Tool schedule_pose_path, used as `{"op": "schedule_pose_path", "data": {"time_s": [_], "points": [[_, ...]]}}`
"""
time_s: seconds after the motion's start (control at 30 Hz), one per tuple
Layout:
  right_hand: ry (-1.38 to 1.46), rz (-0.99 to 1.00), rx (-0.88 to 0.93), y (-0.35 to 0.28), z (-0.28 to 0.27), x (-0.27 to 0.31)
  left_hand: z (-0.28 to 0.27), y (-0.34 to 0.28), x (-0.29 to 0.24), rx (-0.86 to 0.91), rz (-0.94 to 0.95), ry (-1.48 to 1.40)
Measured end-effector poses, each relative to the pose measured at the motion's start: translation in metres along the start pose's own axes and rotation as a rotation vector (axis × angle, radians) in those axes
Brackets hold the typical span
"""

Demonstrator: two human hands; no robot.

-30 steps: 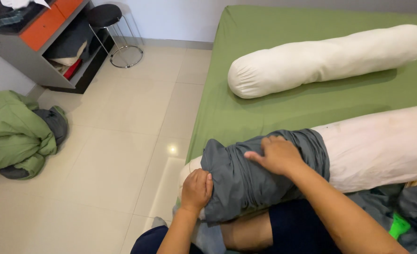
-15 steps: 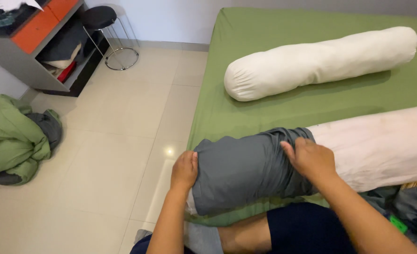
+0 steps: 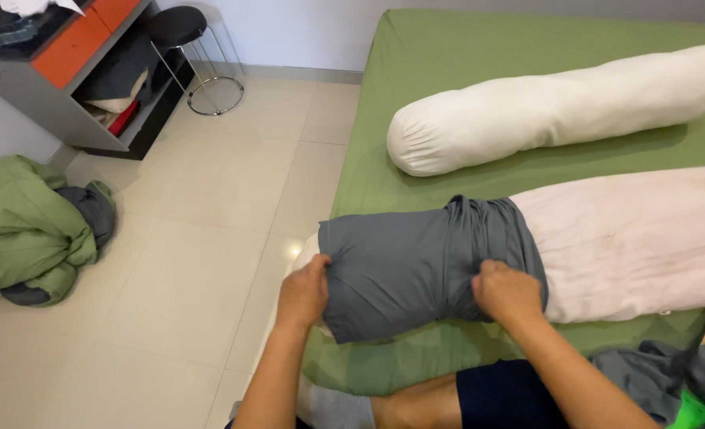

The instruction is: The person puts a gray pillowcase onto a long cylindrical pillow. They insert the pillow into the case, pull the fabric over the entire length, and smooth it out by hand.

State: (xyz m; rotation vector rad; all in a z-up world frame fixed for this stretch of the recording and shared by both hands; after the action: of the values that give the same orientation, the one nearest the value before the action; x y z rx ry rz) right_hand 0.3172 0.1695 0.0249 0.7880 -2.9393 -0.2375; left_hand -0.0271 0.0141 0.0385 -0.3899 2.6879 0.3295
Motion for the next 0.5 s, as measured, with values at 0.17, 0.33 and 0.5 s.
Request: {"op": "schedule_pose_path", "data": {"time_s": [0.17,0.33,0.5], "points": [[-0.009,0.320,-0.019,0.022,-0.027,-0.054,-0.012,0.031,0.019,-0.025,-0.231,-0.122],[0.047,0.372,0.471,-0.004,-0.005,-0.058,-0.008,-0.020,0.016,-0.155,-0.009,-0.366],[0.056,0.350,0.556,-0.026,0.104,-0.091,0.046,-0.028,0.028,-0.155,-0.072,-0.309]]}}
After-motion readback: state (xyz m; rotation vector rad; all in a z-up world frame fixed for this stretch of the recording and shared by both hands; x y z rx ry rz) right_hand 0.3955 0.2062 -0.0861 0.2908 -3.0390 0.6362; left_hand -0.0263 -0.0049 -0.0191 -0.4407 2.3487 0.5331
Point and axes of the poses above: each hand's wrist, its own y-axis towards the middle knuckle, its own z-axis out of the palm, x = y × z, the point moved 3 cm from there along y, towards the middle knuckle, and after that the axes turned 2 degrees about -x, right-handed, at the moved point
